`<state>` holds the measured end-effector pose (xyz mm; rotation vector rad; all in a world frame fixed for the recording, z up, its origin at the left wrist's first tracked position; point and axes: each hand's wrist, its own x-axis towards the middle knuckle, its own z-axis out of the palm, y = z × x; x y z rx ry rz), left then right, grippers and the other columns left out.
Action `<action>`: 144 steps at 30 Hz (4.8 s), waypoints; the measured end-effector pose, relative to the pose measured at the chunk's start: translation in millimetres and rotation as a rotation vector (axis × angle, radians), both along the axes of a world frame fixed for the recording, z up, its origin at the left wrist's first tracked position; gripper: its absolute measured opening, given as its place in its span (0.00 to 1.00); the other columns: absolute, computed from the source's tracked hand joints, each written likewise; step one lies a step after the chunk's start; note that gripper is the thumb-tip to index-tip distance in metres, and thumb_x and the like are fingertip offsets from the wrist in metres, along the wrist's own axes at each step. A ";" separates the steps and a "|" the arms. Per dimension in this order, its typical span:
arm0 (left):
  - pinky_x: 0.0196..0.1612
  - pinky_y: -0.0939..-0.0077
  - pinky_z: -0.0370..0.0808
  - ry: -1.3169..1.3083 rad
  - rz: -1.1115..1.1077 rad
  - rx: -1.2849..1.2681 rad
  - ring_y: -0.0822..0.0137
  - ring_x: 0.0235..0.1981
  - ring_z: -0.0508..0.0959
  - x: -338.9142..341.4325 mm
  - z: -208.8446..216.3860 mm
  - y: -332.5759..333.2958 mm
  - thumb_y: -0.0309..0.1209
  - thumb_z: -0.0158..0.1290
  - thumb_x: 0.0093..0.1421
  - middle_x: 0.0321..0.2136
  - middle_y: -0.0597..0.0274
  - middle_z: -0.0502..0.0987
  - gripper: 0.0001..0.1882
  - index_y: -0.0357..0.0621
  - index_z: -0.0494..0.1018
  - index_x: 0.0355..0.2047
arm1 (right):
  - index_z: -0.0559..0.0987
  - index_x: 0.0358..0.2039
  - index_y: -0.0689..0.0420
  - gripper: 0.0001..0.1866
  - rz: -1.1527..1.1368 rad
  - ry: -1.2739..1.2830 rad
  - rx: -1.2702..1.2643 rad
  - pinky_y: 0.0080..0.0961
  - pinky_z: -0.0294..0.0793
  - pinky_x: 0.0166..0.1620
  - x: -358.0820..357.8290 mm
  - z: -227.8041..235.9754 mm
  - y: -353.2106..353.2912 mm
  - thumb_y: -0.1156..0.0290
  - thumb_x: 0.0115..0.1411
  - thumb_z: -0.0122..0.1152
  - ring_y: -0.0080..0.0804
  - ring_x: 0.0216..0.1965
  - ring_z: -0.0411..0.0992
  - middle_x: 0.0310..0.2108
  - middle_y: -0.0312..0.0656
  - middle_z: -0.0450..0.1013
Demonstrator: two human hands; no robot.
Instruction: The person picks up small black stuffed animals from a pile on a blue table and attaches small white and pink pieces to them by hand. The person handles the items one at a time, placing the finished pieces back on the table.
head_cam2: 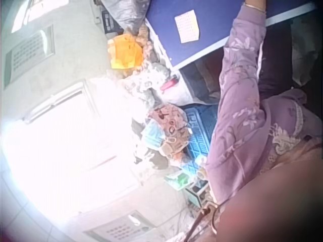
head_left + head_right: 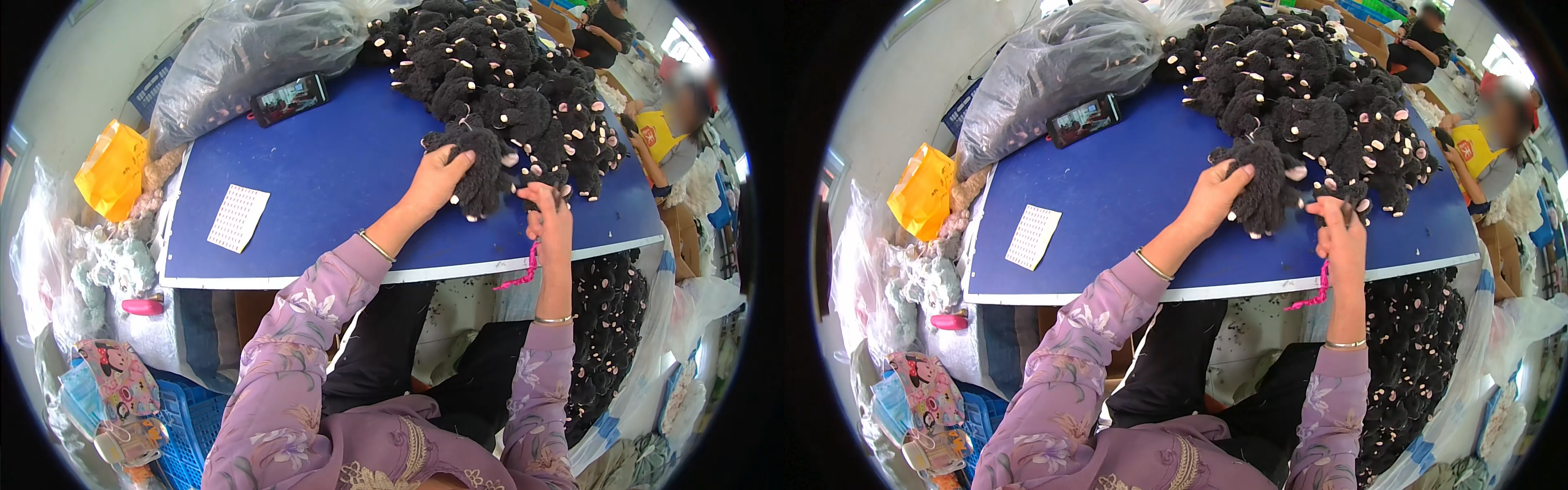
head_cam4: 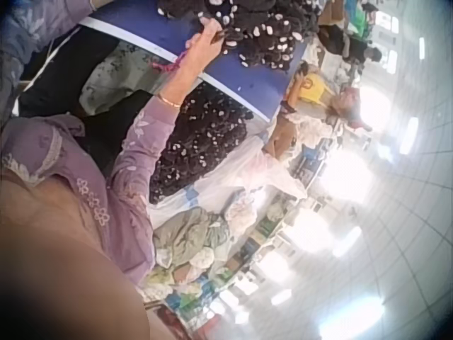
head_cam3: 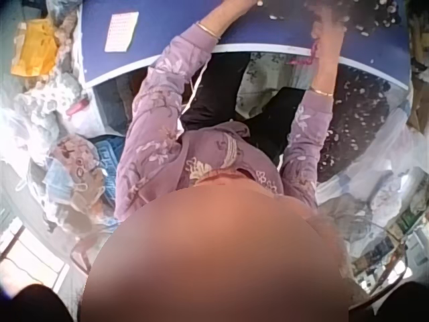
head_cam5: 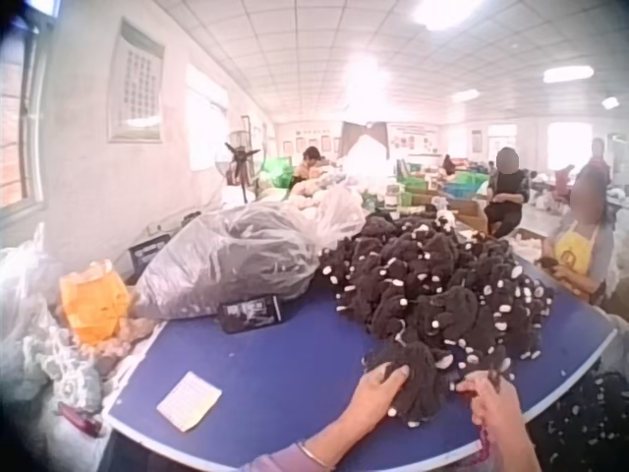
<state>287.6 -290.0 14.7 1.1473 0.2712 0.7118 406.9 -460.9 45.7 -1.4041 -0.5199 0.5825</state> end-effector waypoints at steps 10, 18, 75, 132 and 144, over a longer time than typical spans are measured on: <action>0.40 0.80 0.74 -0.086 -0.067 -0.088 0.76 0.34 0.76 3.6 0.8 -3.7 0.36 0.49 0.66 0.35 0.63 0.78 0.15 0.34 0.74 0.41 | 0.75 0.27 0.61 0.12 0.064 -0.078 -0.031 0.14 0.58 0.17 -3.7 -16.2 2.0 0.64 0.61 0.59 0.14 0.15 0.59 0.17 0.28 0.64; 0.48 0.73 0.74 -0.112 -0.189 -0.115 0.68 0.43 0.78 -2.4 1.3 3.6 0.39 0.45 0.68 0.43 0.55 0.76 0.22 0.32 0.67 0.51 | 0.74 0.41 0.62 0.15 0.049 0.044 0.015 0.14 0.55 0.17 -0.5 4.7 -1.9 0.63 0.61 0.56 0.13 0.14 0.55 0.29 0.37 0.71; 0.47 0.76 0.73 0.115 -0.215 0.043 0.72 0.42 0.76 -2.5 11.3 -32.0 0.26 0.55 0.58 0.42 0.62 0.77 0.17 0.35 0.71 0.48 | 0.76 0.39 0.61 0.13 -0.049 -0.282 0.135 0.15 0.68 0.39 4.2 0.1 2.2 0.69 0.56 0.65 0.15 0.35 0.67 0.34 0.35 0.73; 0.26 0.83 0.71 0.044 0.105 0.074 0.78 0.29 0.75 7.7 12.8 -35.3 0.28 0.53 0.61 0.35 0.64 0.77 0.14 0.38 0.72 0.47 | 0.72 0.34 0.63 0.10 0.125 -0.522 -0.082 0.25 0.72 0.34 -44.7 -3.7 13.7 0.71 0.57 0.62 0.30 0.28 0.74 0.27 0.44 0.75; 0.42 0.76 0.75 0.100 0.149 0.130 0.71 0.38 0.76 6.9 3.9 -30.3 0.27 0.55 0.59 0.40 0.61 0.76 0.14 0.34 0.72 0.45 | 0.68 0.35 0.61 0.10 0.152 -0.207 0.128 0.19 0.69 0.37 -50.2 -26.6 26.5 0.72 0.60 0.60 0.16 0.32 0.66 0.29 0.34 0.68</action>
